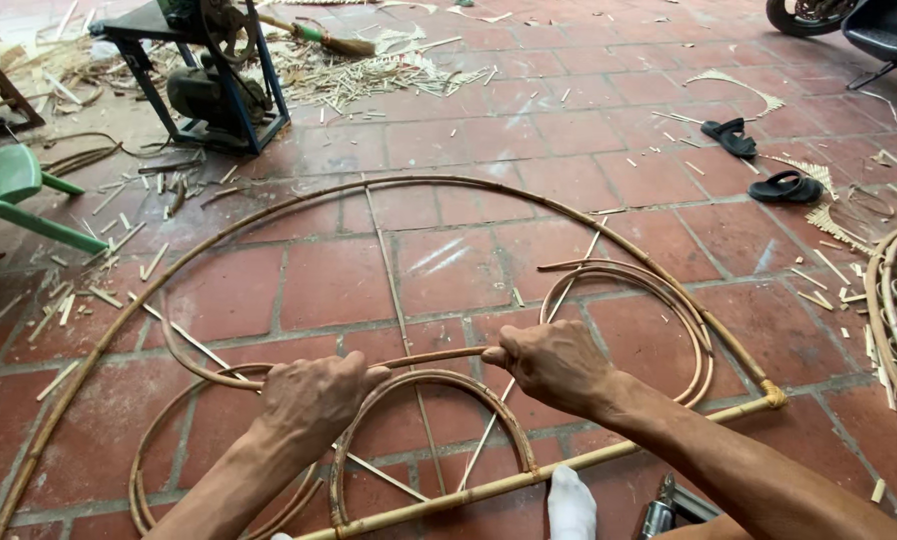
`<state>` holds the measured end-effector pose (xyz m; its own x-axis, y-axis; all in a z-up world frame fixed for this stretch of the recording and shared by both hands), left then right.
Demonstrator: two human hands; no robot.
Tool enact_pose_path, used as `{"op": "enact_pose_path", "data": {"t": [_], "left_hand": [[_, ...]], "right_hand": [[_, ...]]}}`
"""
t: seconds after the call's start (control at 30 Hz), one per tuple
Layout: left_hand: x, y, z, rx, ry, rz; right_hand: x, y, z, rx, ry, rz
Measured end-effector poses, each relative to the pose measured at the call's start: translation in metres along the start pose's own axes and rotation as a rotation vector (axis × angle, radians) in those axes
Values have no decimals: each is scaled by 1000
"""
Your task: The person assembles a bamboo frame by attaching circular bamboo rings to a larger arched frame using a pneumatic nail gun. They position the rings, drive nails to secure them, and trim excess bamboo with pliers.
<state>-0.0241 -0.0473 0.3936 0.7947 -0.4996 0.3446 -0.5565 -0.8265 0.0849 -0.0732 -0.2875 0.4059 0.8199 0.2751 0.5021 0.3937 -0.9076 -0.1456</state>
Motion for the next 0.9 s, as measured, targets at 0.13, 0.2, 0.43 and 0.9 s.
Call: {"op": "enact_pose_path", "data": {"t": [0.13, 0.2, 0.43, 0.9], "left_hand": [[14, 2, 33, 83, -99, -32], [15, 4, 41, 57, -118, -12], [10, -11, 17, -239, -194, 77], [29, -9, 41, -100, -228, -66]], "right_hand": [[-2, 12, 23, -54, -89, 81], [-5, 18, 29, -57, -99, 64], [-28, 58, -19, 77, 16, -57], [-27, 49, -22, 12, 89, 49]]}}
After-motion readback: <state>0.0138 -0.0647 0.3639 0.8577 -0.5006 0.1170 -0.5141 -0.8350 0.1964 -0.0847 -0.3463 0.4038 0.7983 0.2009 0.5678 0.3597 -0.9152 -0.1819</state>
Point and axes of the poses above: each hand's wrist, its own x-axis towards the middle knuckle, its own z-axis out of the palm, y = z × x, the point moved 9 cm from there along x, towards the middle knuckle, and after that the axes turned 12 degrees about y, right-handed, at the moved point
